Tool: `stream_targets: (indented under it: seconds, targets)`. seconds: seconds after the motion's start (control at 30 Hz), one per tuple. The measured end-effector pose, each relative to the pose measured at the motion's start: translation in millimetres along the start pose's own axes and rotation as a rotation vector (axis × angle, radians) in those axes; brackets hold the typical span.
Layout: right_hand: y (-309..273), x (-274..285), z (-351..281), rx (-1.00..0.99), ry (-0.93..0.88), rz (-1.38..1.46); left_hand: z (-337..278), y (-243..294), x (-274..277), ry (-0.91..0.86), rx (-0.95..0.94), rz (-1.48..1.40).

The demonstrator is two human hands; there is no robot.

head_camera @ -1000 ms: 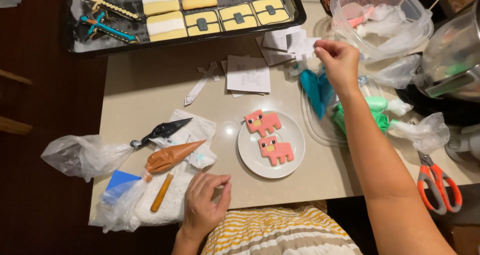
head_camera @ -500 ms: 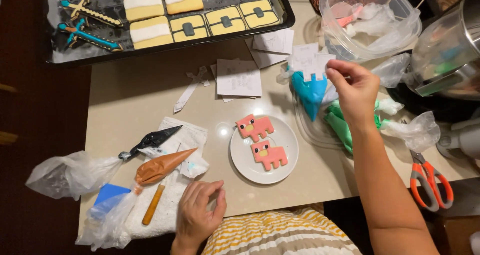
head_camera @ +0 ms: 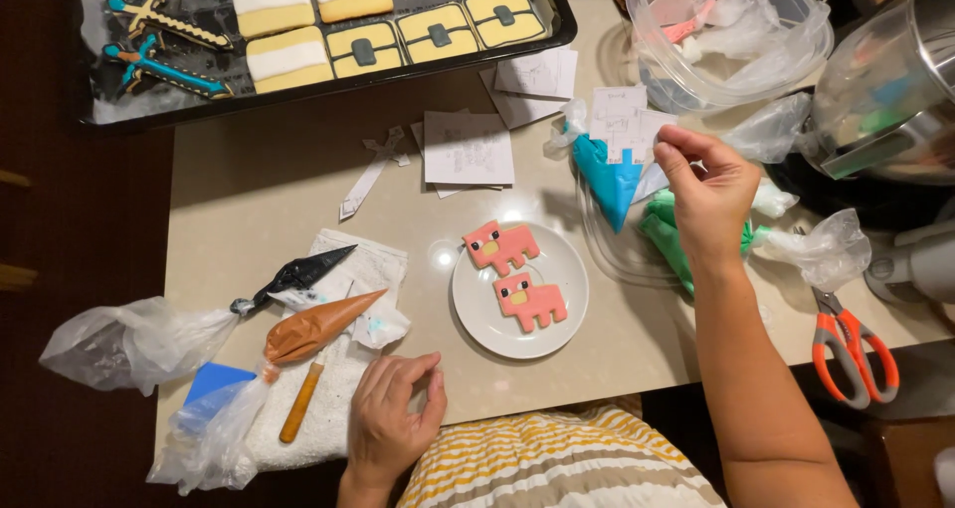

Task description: Decorate Minecraft-themed character cookies using colored icing bags and a scribe tool.

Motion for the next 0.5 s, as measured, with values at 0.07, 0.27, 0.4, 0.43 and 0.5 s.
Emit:
stream_targets:
  seconds: [0.07, 0.27, 0.4, 0.43, 0.5]
  targets:
    - [2.7, 0.8, -1.2, -0.017, 0.010, 0.002, 0.5, 0.4, -0.5, -0.009, -0.006, 0.001]
    - [3.4, 1.1, -4.5, -0.042, 0.020, -0.017, 1.2, 2.9, 0.6, 0.003, -0.026, 0.009]
    - [4.2, 2.1, -6.6, -0.038, 0.018, 0.006, -0.7, -0.8, -0.7, -0.005, 0.002, 0.009]
    - [5.0, 2.3, -7.0, -0.044, 0.018, 0.012, -0.8, -1.0, -0.9, -0.006, 0.003, 0.007]
    - [5.4, 2.9, -8.1, -0.039, 0.019, 0.019, -0.6, -0.4, -0.8, -0.005, 0.000, 0.008]
Point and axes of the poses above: each hand's wrist, its own z-axis towards the middle knuckle, its own x-axis out of the back of the hand, y = z × x, the point moved 10 cm from there along z, towards the middle knuckle, and after that the axes turned 8 degrees about -z, right-handed, at the moved point
